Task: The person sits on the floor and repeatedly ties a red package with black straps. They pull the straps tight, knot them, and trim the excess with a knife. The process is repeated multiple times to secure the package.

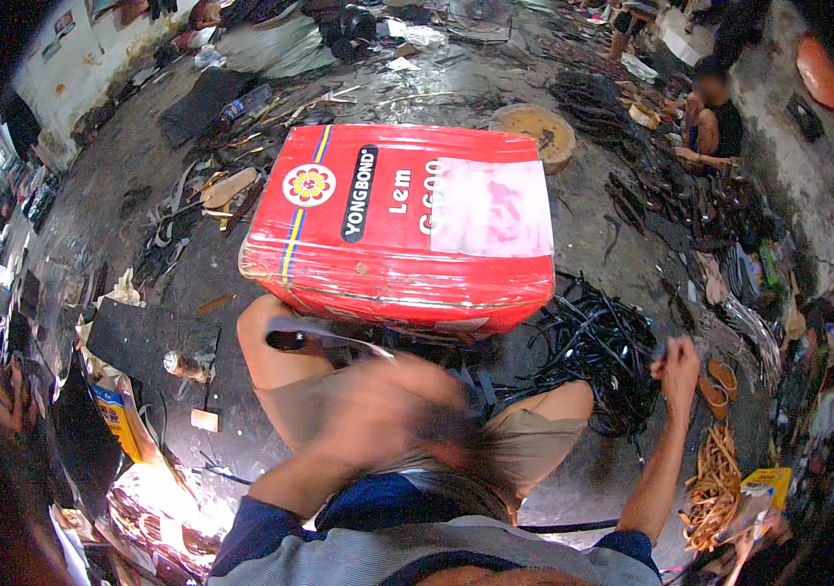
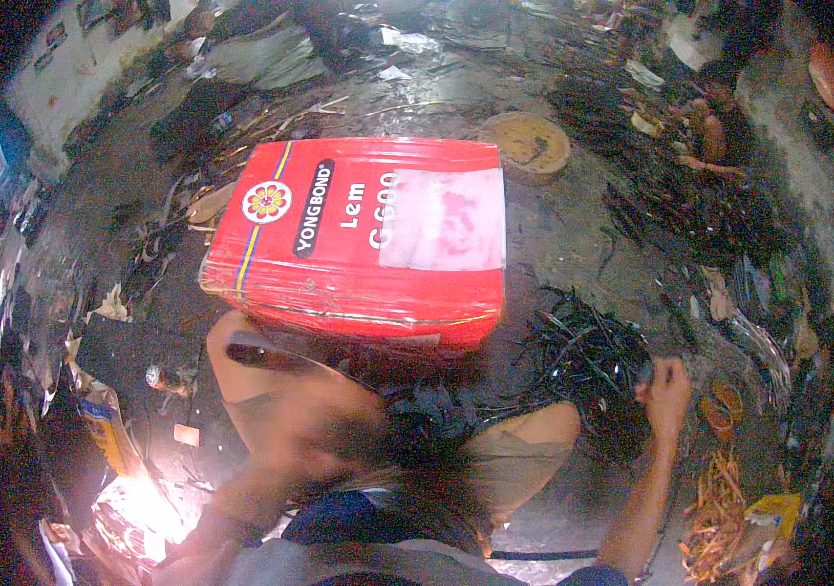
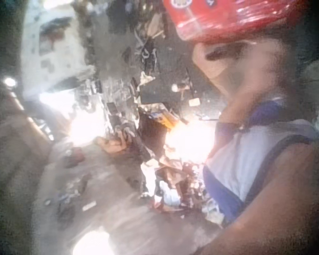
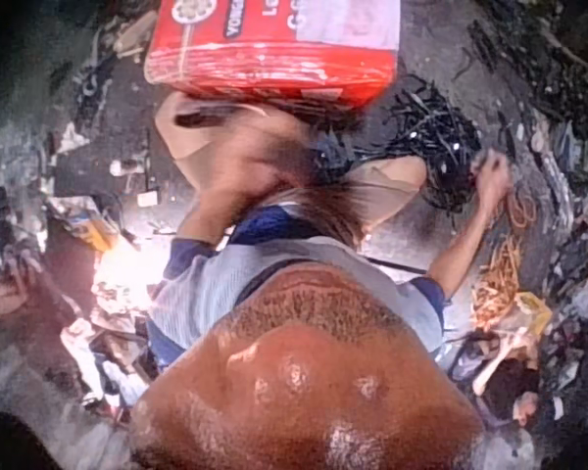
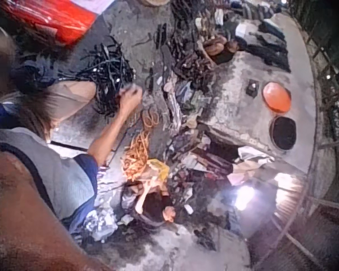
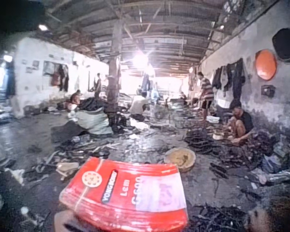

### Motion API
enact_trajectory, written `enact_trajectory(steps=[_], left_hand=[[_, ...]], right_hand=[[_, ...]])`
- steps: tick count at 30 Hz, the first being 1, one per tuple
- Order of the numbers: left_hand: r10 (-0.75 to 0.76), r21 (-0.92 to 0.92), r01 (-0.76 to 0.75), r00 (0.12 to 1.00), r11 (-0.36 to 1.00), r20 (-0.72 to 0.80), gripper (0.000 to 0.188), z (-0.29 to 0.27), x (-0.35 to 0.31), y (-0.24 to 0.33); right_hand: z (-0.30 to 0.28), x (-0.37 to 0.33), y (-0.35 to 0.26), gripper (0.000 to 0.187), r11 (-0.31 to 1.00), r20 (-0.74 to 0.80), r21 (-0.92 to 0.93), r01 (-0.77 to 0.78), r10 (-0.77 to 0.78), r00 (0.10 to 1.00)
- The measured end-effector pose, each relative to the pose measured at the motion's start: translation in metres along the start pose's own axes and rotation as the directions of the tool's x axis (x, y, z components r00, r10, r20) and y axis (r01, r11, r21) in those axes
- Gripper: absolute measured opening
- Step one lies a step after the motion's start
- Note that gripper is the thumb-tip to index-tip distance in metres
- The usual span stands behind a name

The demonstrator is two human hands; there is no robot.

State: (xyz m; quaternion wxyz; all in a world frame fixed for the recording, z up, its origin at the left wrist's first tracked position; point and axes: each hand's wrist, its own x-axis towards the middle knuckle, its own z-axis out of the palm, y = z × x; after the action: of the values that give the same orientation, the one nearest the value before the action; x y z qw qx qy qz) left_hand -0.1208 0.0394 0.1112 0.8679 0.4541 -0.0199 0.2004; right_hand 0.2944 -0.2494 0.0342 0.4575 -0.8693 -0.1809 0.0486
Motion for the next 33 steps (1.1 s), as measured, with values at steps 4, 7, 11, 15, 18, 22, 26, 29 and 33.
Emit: enact_trajectory(steps=[4, 7, 11, 15, 18, 22, 26, 29, 33], left_hand=[[-0.467, 0.748, 0.042, 0.804, 0.662, 0.368, 0.056, 0.051, 0.032, -0.067], [0.287, 0.776, -0.461, 0.885, 0.43, 0.367, 0.087, 0.049, 0.066, -0.031], [0.07, 0.378, -0.114, 0.99, 0.919, 0.126, 0.066, 0.038, 0.07, -0.014], [-0.383, 0.459, 0.378, 0.92, 0.804, -0.087, 0.02, 0.007, 0.042, 0.043], [-0.321, 0.601, 0.617, 0.783, 0.507, -0.533, 0.02, -0.035, 0.022, 0.119], [0.13, 0.8, 0.371, 0.868, 0.473, -0.479, 0.02, -0.13, -0.005, 0.204], [0.694, 0.734, 0.463, 0.72, -0.496, 0.015, 0.025, -0.159, 0.02, 0.221], [0.713, 0.917, 0.129, 0.673, -0.378, 0.199, 0.037, -0.128, 0.101, 0.173], [0.364, 0.967, -0.235, 0.913, 0.1, 0.185, 0.035, -0.064, 0.185, 0.077]], right_hand=[[0.008, -0.058, -0.16, 0.014, 0.968, 0.177, 0.245, 0.051, -0.097, 0.979], [0.002, -0.104, -0.232, 0.01, 0.951, 0.494, 0.309, -0.029, -0.135, 0.859], [0.024, -0.117, -0.288, 0.027, 0.863, 0.676, 0.503, 0.045, -0.426, 0.601], [0.043, -0.077, -0.314, 0.026, 0.754, 0.412, 0.62, 0.216, -0.548, 0.728], [0.065, -0.015, -0.307, 0.032, 0.697, 0.168, 0.644, 0.316, -0.532, 0.83], [0.093, 0.037, -0.292, 0.026, 0.829, 0.237, 0.463, 0.313, -0.456, 0.858], [0.142, 0.032, -0.29, 0.024, 0.867, 0.328, 0.329, 0.374, -0.476, 0.816], [0.167, 0.023, -0.283, 0.026, 0.84, 0.238, 0.147, 0.522, -0.542, 0.806], [0.165, 0.001, -0.295, 0.021, 0.781, 0.197, -0.037, 0.623, -0.606, 0.771]])
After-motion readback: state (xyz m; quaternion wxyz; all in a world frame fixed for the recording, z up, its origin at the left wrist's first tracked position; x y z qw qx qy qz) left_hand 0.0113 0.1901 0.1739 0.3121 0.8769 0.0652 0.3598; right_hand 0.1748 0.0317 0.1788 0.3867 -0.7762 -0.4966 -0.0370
